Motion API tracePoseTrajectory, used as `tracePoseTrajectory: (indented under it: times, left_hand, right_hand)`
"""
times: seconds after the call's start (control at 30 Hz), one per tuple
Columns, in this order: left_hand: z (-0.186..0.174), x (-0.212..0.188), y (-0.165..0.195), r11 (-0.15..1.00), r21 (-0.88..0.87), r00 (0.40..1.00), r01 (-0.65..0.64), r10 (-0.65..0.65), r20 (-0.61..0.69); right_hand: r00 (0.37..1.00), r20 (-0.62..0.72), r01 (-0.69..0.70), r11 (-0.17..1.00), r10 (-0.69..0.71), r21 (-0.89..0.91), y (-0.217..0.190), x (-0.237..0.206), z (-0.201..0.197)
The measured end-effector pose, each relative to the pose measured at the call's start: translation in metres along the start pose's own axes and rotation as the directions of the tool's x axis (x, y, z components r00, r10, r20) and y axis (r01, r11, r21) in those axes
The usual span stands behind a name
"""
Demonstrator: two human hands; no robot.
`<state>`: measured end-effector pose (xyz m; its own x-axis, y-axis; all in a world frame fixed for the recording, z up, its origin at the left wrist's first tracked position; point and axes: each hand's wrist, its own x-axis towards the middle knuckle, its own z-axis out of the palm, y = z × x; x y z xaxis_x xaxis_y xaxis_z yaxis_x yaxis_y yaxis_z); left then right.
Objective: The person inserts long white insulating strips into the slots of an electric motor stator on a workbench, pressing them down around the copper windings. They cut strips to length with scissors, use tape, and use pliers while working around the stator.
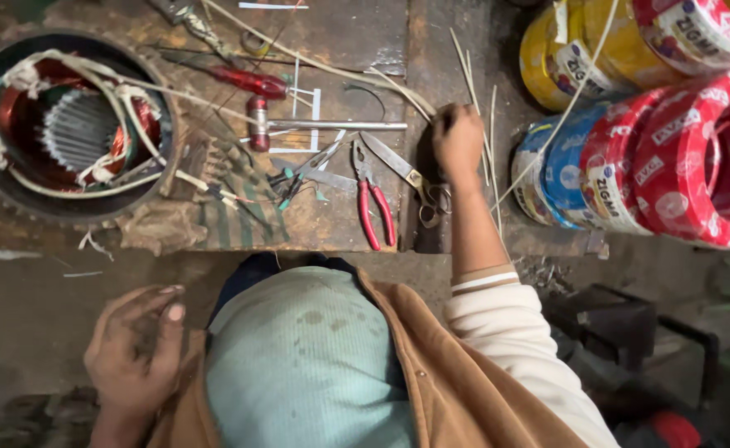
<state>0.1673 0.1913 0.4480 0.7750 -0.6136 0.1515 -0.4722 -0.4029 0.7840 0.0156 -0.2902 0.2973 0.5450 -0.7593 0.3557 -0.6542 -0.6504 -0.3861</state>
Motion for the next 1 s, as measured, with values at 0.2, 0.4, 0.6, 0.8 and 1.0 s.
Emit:
tracePoseTrajectory:
  times: [0.2, 0.4, 0.6, 0.8, 1.0]
  left_hand:
    - [0.012, -0.006, 0.019, 0.999, -0.03, 1.0, 0.02, -0.02, -0.005]
    - [0.044, 0.024, 0.049, 0.99, -0.125, 0.98, -0.06, 0.082, 0.181]
    - [0.066, 0.031, 0.069, 0.996, -0.08, 0.94, -0.051, 0.074, 0.332]
    - [0.062, 0.03, 0.054, 0.999, 0.046, 0.957, 0.004, -0.018, 0.29]
    - [0.057, 0.021, 0.045, 0.999, 0.03, 0.954, 0.02, -0.028, 0.298]
  right_hand:
    - [0.981, -0.082, -0.095, 0.804, 0.175, 0.588, -0.013, 0.047, -0.055]
    - [0.913, -0.336, 0.346, 0.876, -0.231, 0.336, -0.059, 0.019, -0.116]
    - [0.943, -0.023, 0.332, 0.94, -0.331, 0.08, -0.053, -0.043, -0.111]
    - [0.986, -0.142, -0.062, 0.988, 0.083, 0.145, 0.017, -0.086, -0.14]
    - [0.99, 0.022, -0.132, 0.975, 0.138, -0.177, 0.074, -0.117, -0.109]
